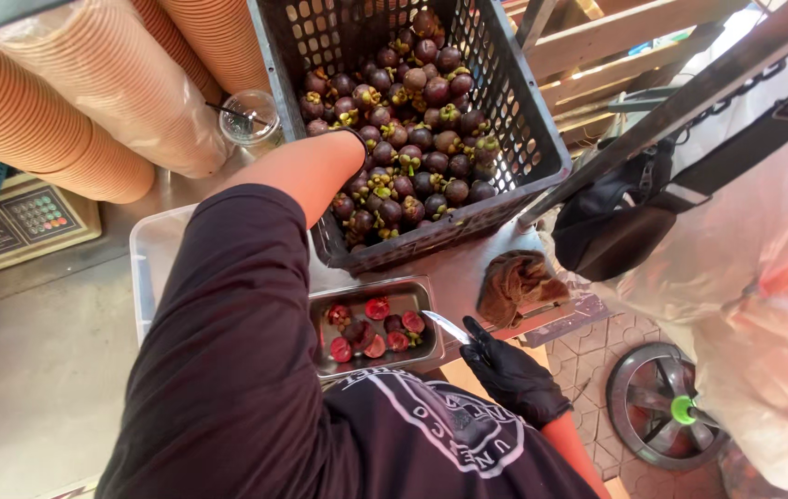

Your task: The person peels mangosteens using a small knife. They cut the thick purple rind, remove the white edible segments, and place them into a clear plastic container. The discarded rinds are placed into a separate metal tray. The process is repeated for multiple fruits.

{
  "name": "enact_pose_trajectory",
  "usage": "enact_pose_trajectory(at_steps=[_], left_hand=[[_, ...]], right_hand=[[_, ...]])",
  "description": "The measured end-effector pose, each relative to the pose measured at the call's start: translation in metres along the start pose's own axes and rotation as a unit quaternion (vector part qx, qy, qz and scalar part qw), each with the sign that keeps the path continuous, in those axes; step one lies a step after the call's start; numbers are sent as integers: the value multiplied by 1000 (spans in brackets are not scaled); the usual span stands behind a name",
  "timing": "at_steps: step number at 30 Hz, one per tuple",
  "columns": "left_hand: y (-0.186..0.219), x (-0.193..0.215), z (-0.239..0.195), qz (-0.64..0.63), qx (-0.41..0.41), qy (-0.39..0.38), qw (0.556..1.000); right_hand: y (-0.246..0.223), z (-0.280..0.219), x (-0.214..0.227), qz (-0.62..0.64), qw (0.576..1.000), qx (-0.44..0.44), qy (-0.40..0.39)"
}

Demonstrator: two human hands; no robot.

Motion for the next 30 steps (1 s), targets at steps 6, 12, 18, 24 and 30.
enact_pose_trajectory(at_steps=[6, 12, 18, 24, 30], left_hand=[[-5, -14, 4, 60, 20, -20, 998], [-4, 39, -80, -196, -97, 132, 967], [-1, -31, -249, -732, -367, 127, 559], [-3, -138, -317, -844, -287, 137, 432], [-30, -188, -367, -897, -404, 75, 163]], right_hand=[[23, -5, -10, -14, 986, -122, -109], [-13, -5, -30, 112, 992, 9, -55], [-112, -27, -28, 559, 828, 39, -13], [-250, -4, -41, 460, 876, 146, 18], [-317, 0, -100, 505, 850, 126, -80]])
Point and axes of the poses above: each hand's wrist, its own z-axis towards the middle knuckle, its own x-axis out of the back of the hand, y = z × x, the point moved 7 cm from there along z, towards the middle knuckle, and after that the axes turned 9 degrees about -z, right-handed, at the moved point
